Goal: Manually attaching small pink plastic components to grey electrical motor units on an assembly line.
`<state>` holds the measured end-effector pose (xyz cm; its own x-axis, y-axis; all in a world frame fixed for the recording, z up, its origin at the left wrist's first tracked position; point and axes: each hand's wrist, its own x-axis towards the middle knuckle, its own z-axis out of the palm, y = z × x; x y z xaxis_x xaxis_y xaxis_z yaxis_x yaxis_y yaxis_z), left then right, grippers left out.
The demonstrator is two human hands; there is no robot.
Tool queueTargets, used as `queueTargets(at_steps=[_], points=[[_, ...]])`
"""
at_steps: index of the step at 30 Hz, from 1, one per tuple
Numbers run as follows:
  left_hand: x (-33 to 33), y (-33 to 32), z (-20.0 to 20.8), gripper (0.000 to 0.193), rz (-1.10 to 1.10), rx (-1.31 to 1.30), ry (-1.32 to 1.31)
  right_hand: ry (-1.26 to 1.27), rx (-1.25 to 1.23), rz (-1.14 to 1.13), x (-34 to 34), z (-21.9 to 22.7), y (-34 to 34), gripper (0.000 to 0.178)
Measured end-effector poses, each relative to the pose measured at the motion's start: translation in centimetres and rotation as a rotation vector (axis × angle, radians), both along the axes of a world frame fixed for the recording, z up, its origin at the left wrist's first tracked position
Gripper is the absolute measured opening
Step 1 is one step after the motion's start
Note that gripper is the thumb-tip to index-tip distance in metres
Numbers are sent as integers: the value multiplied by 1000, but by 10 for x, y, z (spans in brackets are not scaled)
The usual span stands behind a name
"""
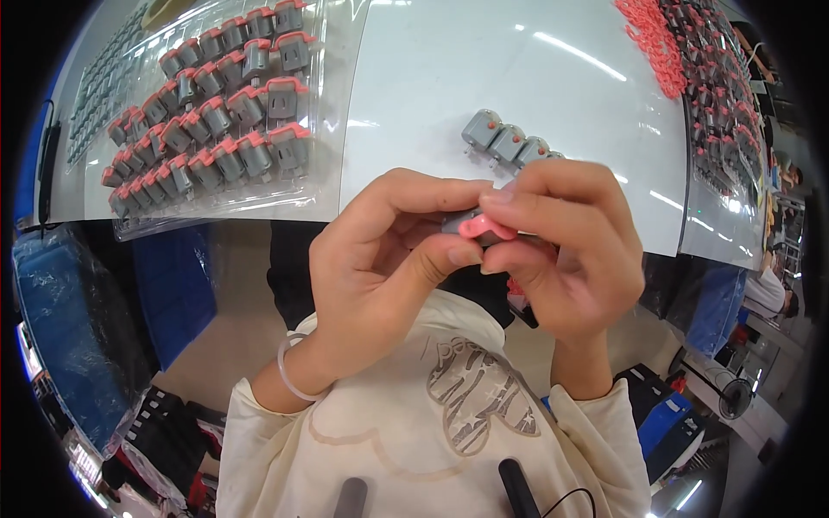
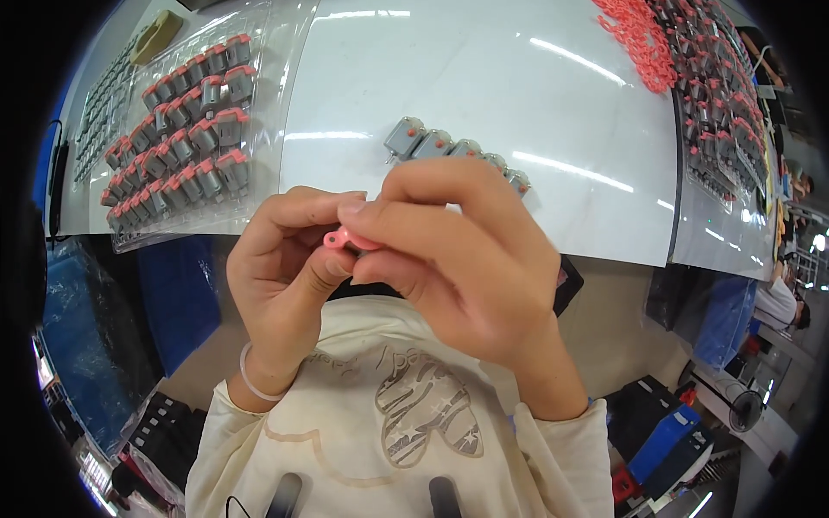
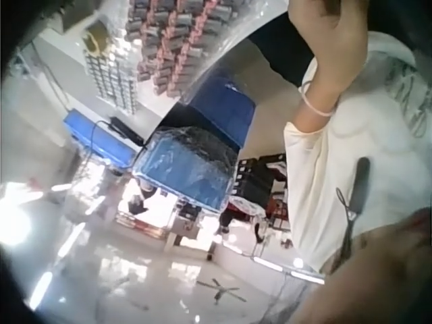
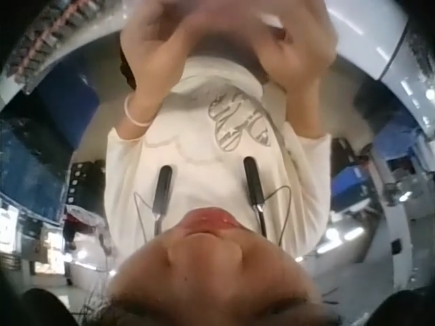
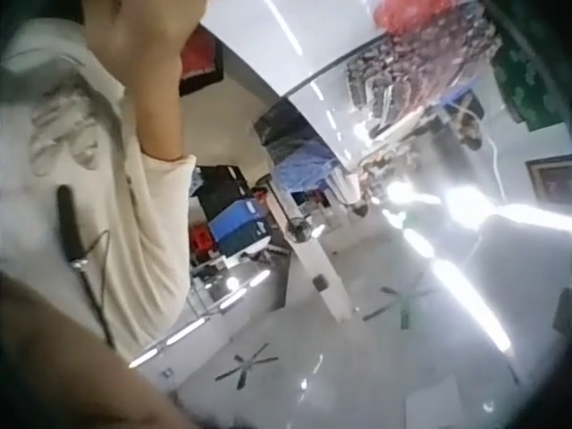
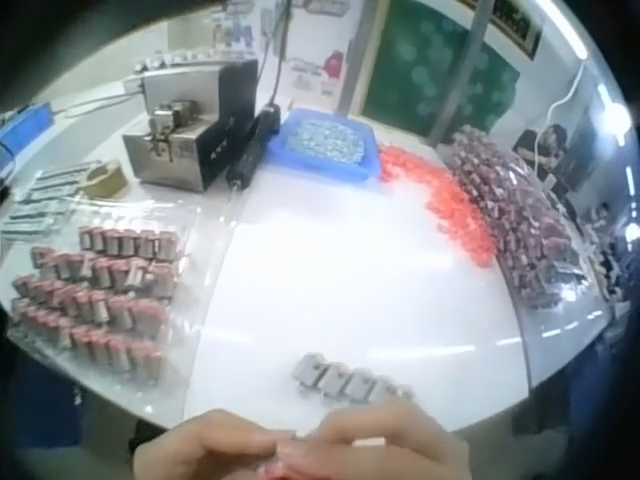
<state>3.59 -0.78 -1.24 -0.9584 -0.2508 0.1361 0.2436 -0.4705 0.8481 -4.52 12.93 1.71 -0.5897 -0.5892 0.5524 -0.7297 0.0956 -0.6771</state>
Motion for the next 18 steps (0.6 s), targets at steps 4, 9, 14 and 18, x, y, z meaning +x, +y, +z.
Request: queueTargets(at_steps=[4,9,14,18], points=[[6,-6,-1,26,-48,-157,34,-165,-45,38,3,2,6,26],[10,-7,-4,28,-42,-186,44,24,52,58,5,13,5,22],[11,-7,-5,27,-27,-138,61,-66,89,16,9,16,4,20],[12,-7,-1,26,-60,-123,37,-123,88,36,10,18,8,24]])
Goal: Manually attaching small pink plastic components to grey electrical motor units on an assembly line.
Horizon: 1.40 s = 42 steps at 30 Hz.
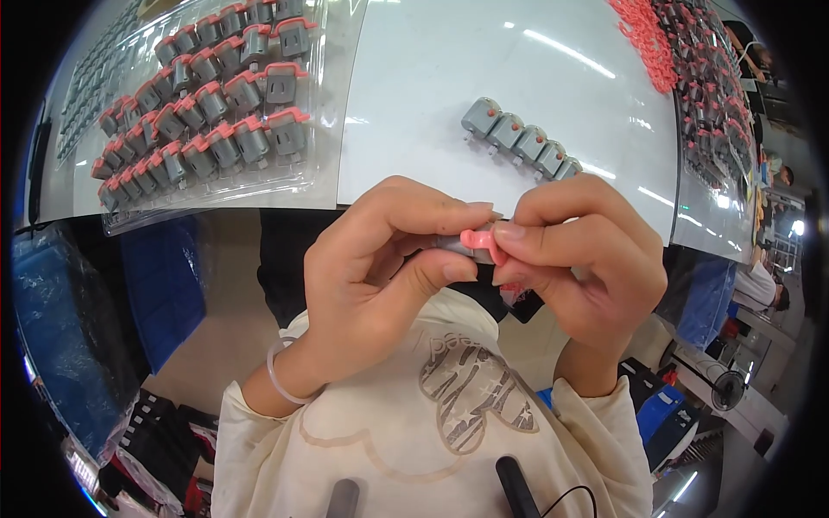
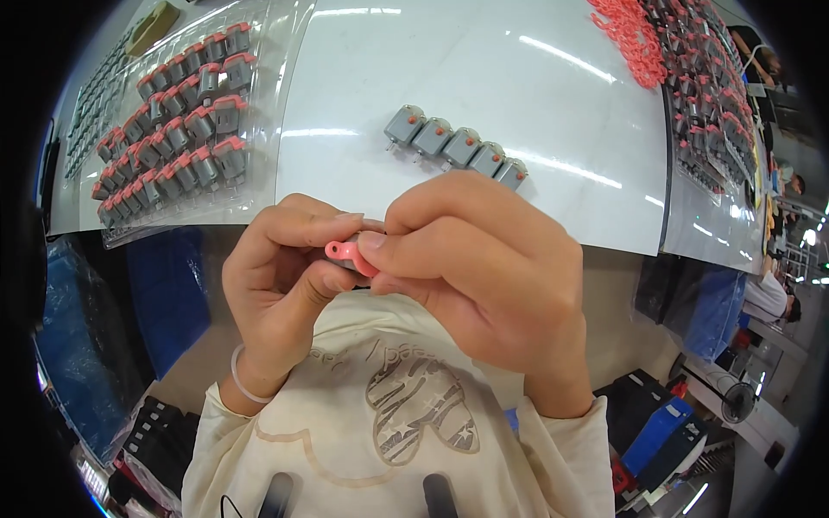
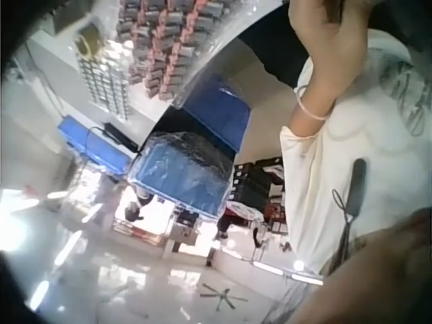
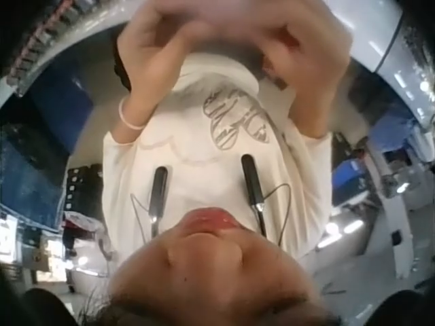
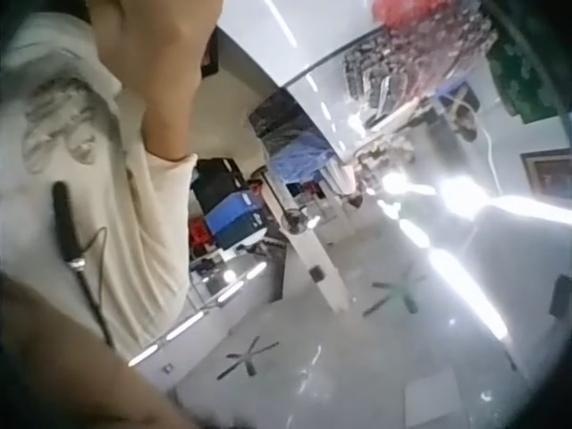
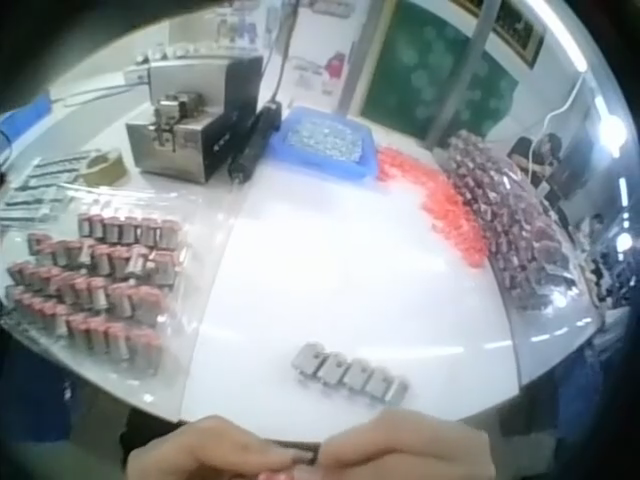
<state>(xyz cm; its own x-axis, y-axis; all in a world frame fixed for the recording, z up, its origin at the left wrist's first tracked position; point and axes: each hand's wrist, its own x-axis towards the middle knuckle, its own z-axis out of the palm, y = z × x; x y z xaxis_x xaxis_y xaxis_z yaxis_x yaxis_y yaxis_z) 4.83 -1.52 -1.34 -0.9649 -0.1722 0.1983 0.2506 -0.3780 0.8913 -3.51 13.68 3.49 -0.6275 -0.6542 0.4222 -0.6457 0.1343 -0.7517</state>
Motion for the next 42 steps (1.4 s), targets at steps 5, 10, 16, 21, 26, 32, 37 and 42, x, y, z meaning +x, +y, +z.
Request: queueTargets(at_steps=[5,10,16,21,26,32,37,42], points=[[5,-3,-1,27,-70,91,12,144,-11,161,-19,-5,-4,24],[4,-10,5,31,-146,-57,3,156,28,231,-24,-2,0,22],[1,0,24,42,-59,229,-236,-26,-26,305,-21,-8,-1,20],[5,-10,0,37,-244,197,-31,-128,-43,290,-17,-16,2,23],[-2,0,-11,49,-226,345,-110,-369,0,219,-18,-14,10,33],[-6,-11,-10,54,-213,251,-1,-231,0,126,-14,-11,-6,40],[4,-17,-5,54,-62,214,-98,-60,97,172,-22,7,-25,35],[10,-28,-14,38,16,-27,-19,-31,211,202,-48,47,-61,33]])
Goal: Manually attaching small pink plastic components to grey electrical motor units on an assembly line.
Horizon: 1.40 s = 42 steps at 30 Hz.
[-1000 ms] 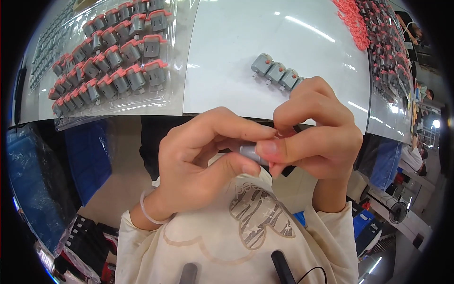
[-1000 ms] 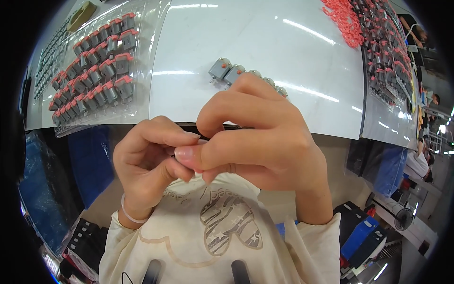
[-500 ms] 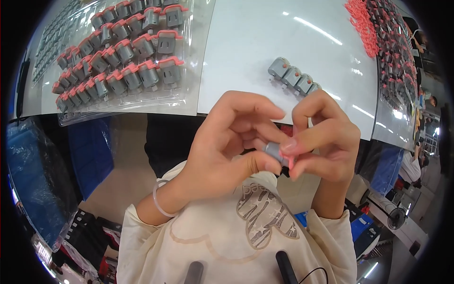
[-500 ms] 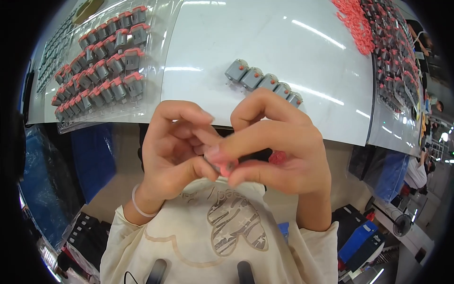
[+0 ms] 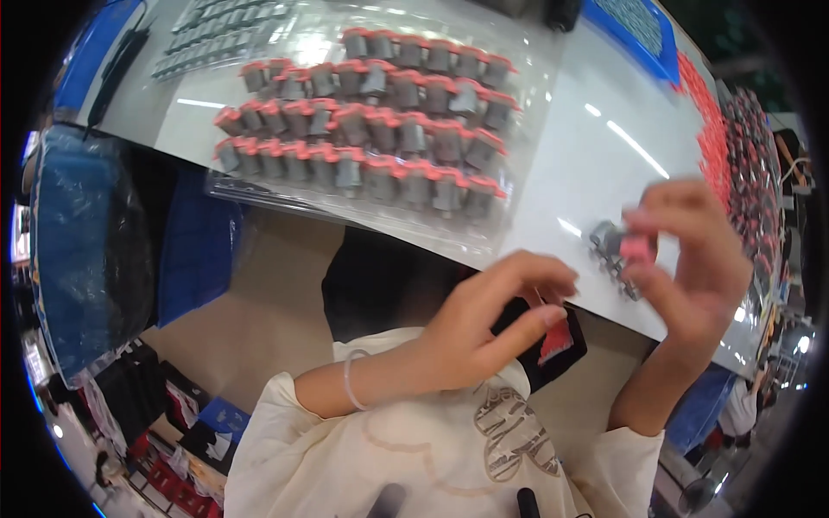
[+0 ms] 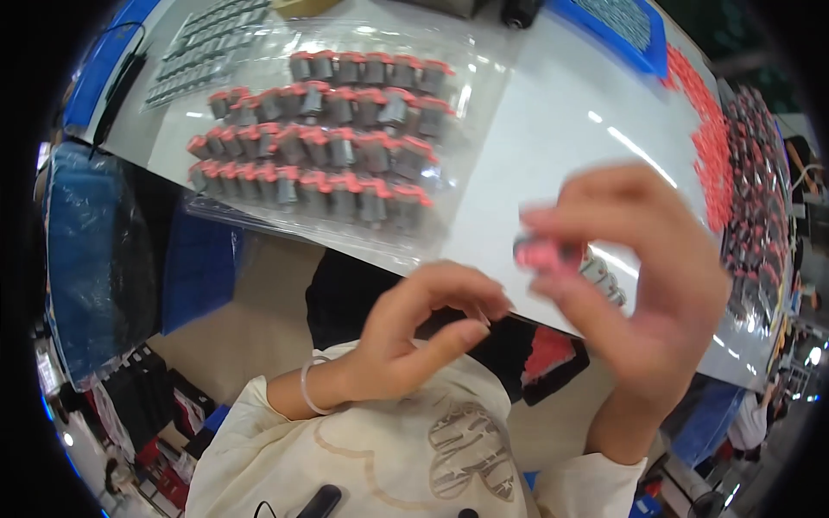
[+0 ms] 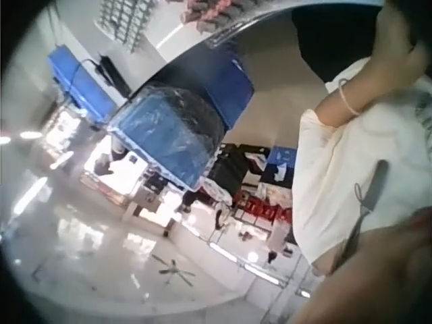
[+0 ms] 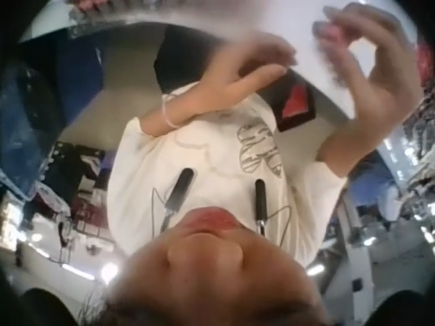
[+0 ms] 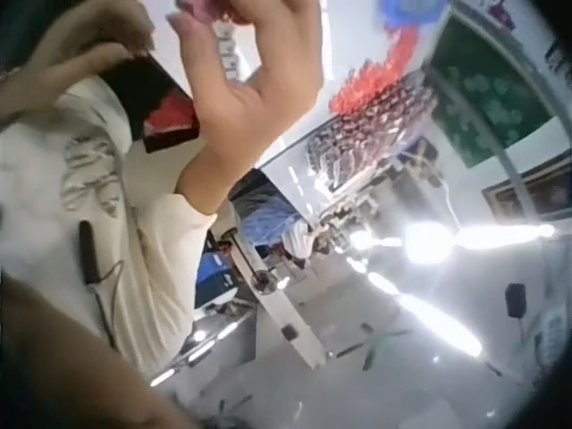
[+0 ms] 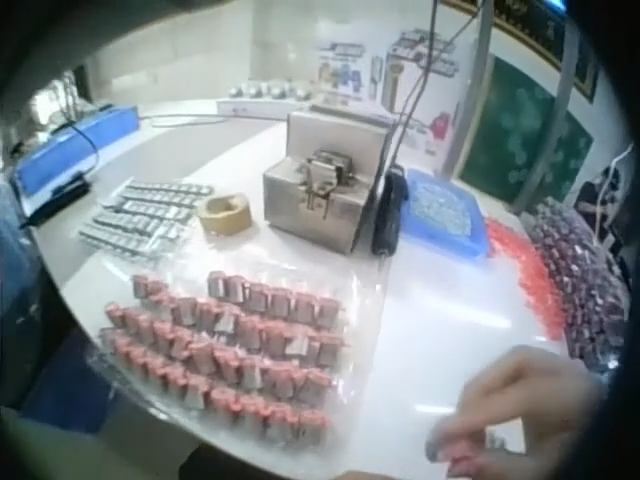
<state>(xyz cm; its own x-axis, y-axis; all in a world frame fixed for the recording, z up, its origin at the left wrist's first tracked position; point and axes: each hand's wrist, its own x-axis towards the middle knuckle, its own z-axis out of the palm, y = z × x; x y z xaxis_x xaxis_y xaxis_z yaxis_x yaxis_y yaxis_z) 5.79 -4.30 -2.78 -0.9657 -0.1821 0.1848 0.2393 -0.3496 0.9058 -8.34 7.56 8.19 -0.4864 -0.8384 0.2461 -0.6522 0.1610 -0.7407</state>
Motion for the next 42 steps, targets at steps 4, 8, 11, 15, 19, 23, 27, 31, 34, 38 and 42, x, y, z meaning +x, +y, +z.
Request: queueTargets(at_steps=[4,8,11,15,19,23,27,31,34,38,42], points=[[6,-9,7,21,-11,-159,-1,141,-29,142,-27,4,-88,24],[8,-16,11,19,4,-138,0,100,-14,147,-40,3,-171,20],[14,-28,6,17,44,-151,-7,60,-47,147,-42,-31,-221,21],[16,-39,4,17,62,-150,25,94,-41,98,-34,-54,-243,18],[16,-48,4,17,71,-167,36,38,105,-4,-12,-48,-239,19],[14,-49,8,19,65,-245,91,275,-186,140,-32,-70,-231,16],[17,-50,6,20,57,-283,102,275,-236,-21,-20,-46,-208,18],[24,-53,4,20,81,-332,62,97,-79,-77,-37,-20,-136,18],[21,-55,14,20,58,-374,22,20,-123,-274,-40,-4,-59,14],[9,-40,23,19,70,-432,-19,-97,-126,-594,-33,-20,36,12],[-29,-16,26,24,-8,-526,91,-71,-2,-710,-3,-43,92,15]])
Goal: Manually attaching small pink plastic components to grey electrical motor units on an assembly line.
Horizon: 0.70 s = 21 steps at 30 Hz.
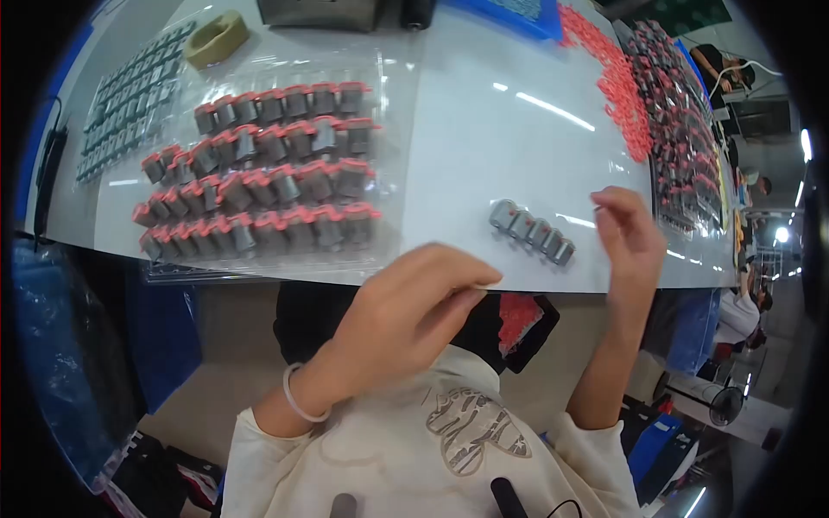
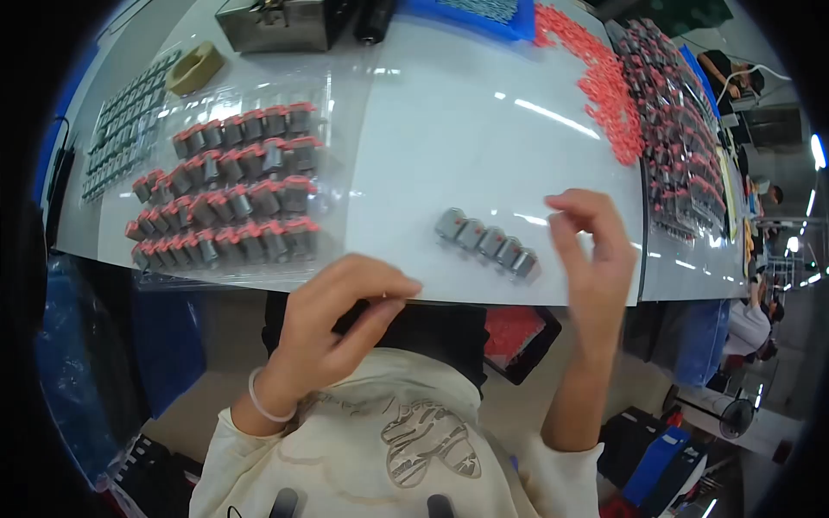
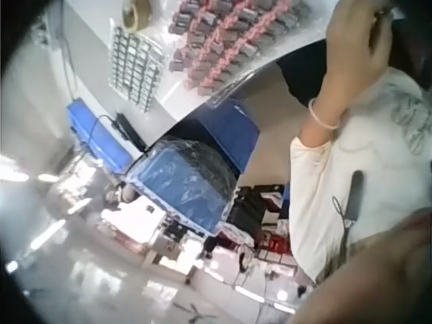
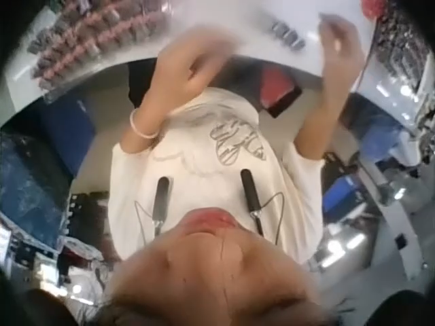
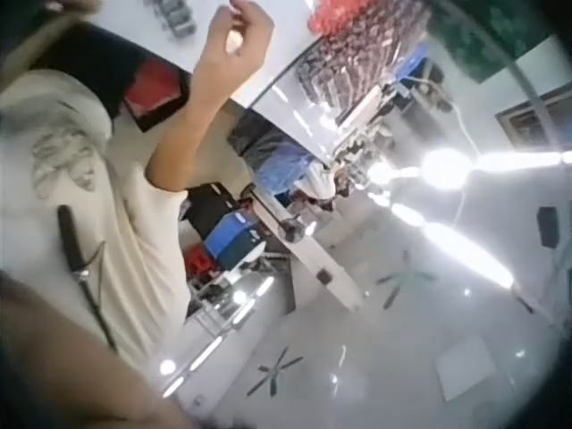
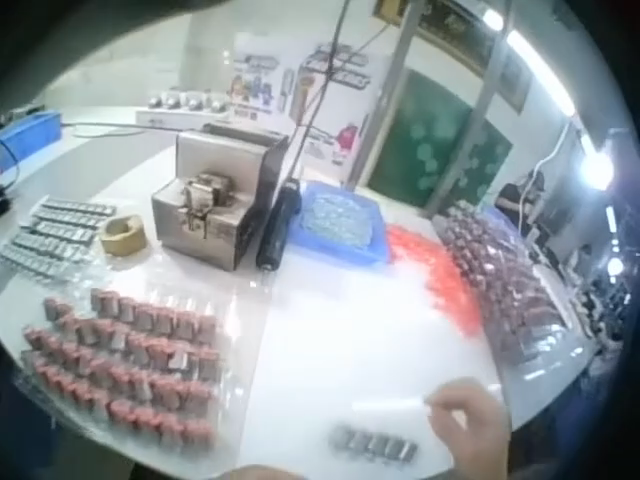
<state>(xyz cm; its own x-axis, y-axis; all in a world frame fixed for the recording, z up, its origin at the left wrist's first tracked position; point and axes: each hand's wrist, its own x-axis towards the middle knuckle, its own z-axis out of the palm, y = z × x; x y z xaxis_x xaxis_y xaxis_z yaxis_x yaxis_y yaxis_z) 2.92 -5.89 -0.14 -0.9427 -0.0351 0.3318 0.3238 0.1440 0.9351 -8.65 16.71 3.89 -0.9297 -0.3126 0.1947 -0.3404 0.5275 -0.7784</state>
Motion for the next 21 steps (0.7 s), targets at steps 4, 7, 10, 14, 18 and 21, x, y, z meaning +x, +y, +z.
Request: queueTargets(at_steps=[4,7,10,14,18,21], points=[[-41,21,2,35,41,-176,124,266,192,80,24,-19,-17,29],[-56,30,6,44,70,-505,60,298,204,153,28,-28,-28,32],[-59,28,8,42,-16,-568,-55,336,213,209,22,-39,-23,34],[-54,30,9,39,4,-622,-60,318,192,288,16,-35,-19,33],[-48,26,10,39,27,-616,-95,310,161,314,10,-36,-15,32],[-42,15,9,40,22,-511,-114,325,199,297,2,-34,-9,32]])
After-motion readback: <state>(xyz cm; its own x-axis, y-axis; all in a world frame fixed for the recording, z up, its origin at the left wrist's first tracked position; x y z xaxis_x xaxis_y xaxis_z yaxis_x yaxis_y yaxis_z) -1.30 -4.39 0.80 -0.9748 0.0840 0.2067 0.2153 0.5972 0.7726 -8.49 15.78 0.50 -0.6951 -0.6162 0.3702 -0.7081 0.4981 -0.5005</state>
